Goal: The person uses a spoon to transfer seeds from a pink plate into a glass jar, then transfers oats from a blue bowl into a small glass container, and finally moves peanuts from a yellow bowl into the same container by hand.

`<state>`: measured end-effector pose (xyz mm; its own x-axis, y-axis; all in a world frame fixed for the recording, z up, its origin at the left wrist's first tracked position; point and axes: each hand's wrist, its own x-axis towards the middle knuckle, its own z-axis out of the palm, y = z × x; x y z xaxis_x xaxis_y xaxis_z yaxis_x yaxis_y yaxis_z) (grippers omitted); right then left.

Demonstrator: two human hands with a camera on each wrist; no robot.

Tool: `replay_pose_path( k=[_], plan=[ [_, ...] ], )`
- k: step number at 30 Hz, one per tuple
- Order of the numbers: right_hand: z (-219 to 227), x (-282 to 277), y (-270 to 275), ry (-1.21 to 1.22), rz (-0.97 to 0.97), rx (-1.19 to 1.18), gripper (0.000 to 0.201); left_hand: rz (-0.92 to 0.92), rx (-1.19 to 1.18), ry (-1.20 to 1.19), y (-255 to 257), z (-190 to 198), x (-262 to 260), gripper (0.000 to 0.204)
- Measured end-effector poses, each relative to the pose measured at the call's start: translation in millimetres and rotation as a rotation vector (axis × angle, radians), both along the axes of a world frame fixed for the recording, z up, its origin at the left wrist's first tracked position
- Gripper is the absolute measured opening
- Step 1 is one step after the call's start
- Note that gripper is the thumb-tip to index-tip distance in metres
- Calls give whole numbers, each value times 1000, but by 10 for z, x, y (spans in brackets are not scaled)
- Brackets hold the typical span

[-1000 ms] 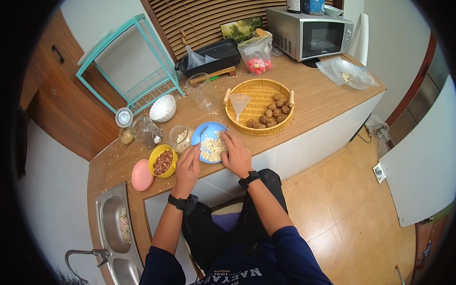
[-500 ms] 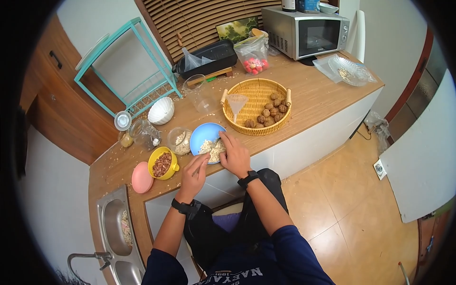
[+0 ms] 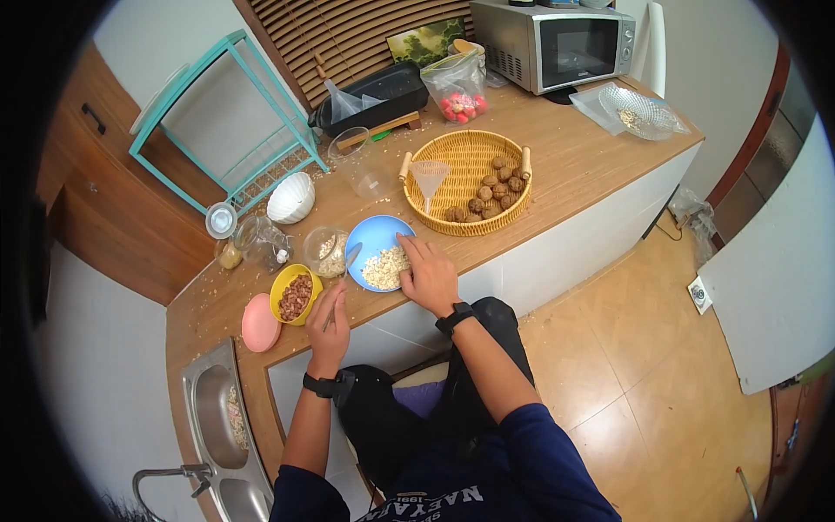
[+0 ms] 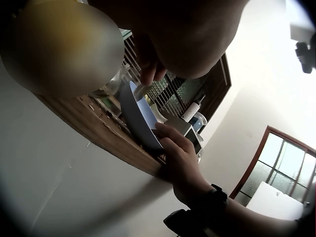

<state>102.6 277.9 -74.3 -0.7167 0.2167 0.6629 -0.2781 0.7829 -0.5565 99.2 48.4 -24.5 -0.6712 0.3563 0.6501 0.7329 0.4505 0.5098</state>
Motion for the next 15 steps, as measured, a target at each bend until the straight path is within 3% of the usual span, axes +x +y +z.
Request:
replay_pose_path(
  k=[3, 6, 12, 15],
  plan=[
    [-35, -13, 2, 22, -9, 15, 62, 20, -24, -20, 13, 4, 6, 25],
    [-19, -21, 11, 28, -7, 15, 61, -71, -55, -41, 35, -29, 63, 25],
    [-10, -4, 1, 10, 6, 1, 61, 27, -52, 37, 158, -4, 20, 27],
    [-46, -28, 12, 31, 3, 10, 60, -117, -71, 13, 203, -15, 30, 26]
  ],
)
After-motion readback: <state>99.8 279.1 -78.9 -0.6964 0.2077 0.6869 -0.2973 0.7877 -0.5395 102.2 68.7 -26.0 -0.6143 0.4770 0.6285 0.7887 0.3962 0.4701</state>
